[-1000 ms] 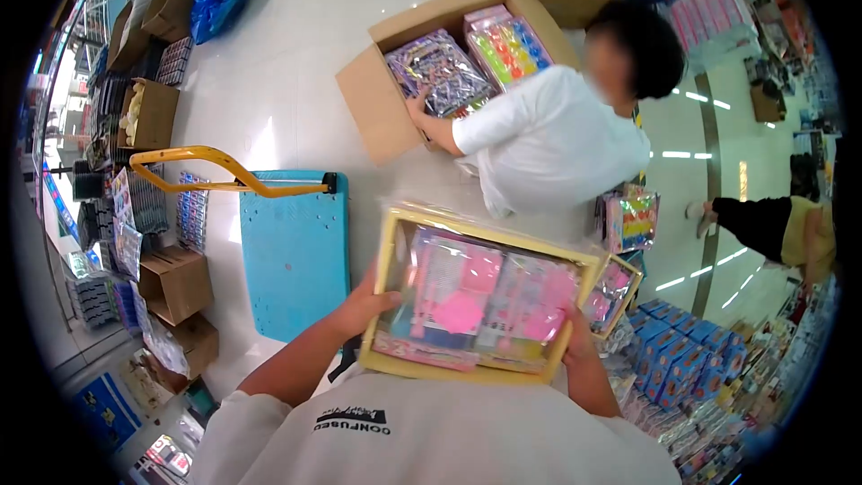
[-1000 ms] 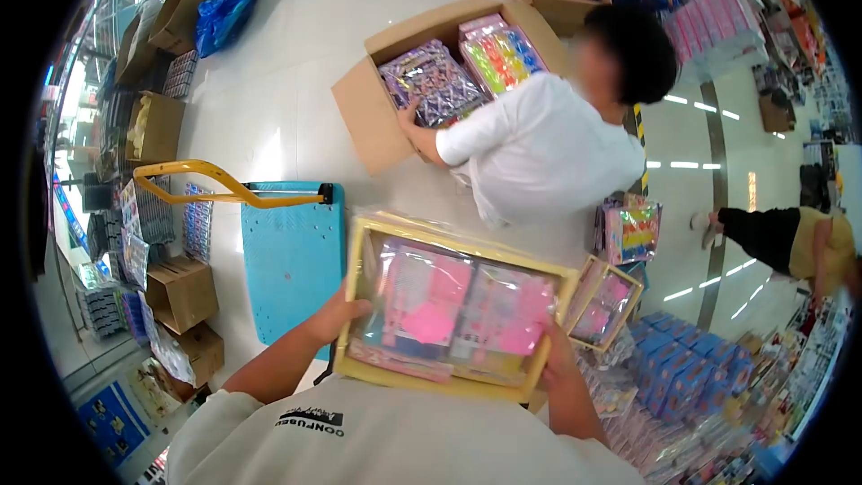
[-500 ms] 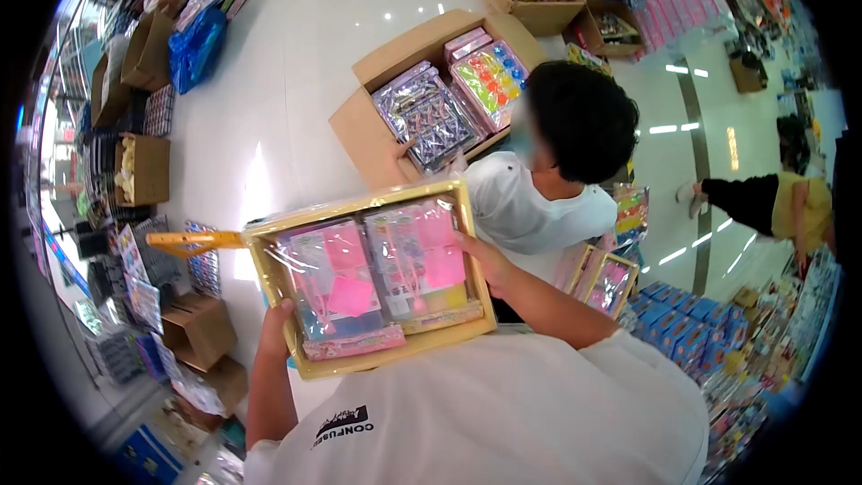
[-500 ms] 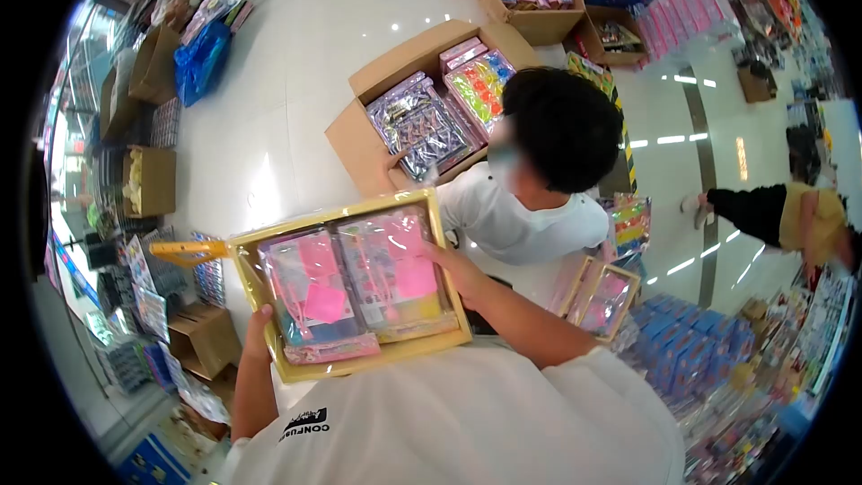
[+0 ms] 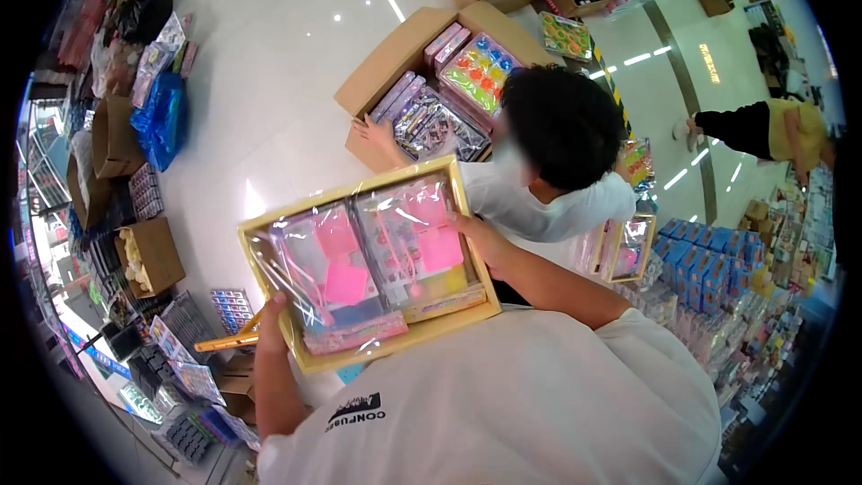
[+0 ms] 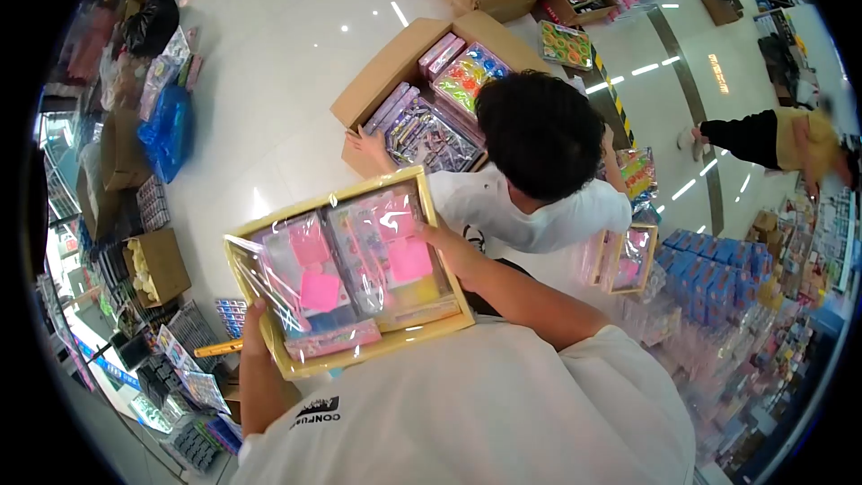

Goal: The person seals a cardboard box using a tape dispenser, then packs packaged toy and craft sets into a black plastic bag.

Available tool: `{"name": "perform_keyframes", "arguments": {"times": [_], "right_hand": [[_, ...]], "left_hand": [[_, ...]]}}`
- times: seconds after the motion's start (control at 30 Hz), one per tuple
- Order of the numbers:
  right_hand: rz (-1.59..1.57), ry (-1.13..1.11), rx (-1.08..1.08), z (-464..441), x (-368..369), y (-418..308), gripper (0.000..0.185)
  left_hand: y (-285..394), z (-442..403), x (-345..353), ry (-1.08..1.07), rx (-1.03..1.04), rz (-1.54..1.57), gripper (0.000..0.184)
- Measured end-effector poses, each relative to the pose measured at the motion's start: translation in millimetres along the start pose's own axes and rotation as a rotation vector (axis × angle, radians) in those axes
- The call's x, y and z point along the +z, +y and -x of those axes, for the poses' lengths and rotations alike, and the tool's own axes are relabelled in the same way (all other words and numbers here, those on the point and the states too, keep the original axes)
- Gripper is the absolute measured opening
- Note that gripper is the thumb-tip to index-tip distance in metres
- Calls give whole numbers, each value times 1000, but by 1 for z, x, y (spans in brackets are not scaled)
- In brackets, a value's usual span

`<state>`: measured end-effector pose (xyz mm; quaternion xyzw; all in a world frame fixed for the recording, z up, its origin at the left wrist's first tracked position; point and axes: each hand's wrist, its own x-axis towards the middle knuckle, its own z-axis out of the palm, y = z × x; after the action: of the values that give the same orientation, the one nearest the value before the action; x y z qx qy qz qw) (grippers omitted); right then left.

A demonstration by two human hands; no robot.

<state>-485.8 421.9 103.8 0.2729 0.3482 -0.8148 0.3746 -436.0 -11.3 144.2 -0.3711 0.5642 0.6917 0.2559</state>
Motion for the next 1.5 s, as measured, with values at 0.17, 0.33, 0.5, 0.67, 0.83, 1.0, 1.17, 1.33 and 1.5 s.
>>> {"name": "perform_keyframes", "arguments": {"times": [0.17, 0.33, 0.5, 0.67, 0.83, 1.0, 1.17, 1.33, 1.5], "right_hand": [[-17, 69, -66, -4, 34, -24, 61], [-72, 98, -101, -21, 54, -24, 62], [-90, 82, -123, -34, 63, -38, 58], [-80, 81, -102, -45, 62, -56, 57], [-127, -39, -152, -59, 63, -72, 56], [-206, -163, -153, -80, 56, -93, 61], [-215, -70, -191, -90, 55, -114, 66], [-300, 144, -331, -126, 70, -110, 54], [-388, 336, -366, -161, 80, -84, 56]], "left_hand": [[61, -53, 1, -105, -65, -69, 65], [106, -78, -6, -143, -74, -179, 63], [123, -89, -7, -179, -79, -149, 66], [141, -77, 11, -65, -41, -142, 64], [164, -69, 19, 9, 29, -204, 67], [190, -72, 19, -27, 109, -228, 62], [223, -110, 61, -124, 147, -228, 73], [274, -231, 48, -260, 21, -409, 78], [319, -323, 62, -442, -219, -457, 69]]}}
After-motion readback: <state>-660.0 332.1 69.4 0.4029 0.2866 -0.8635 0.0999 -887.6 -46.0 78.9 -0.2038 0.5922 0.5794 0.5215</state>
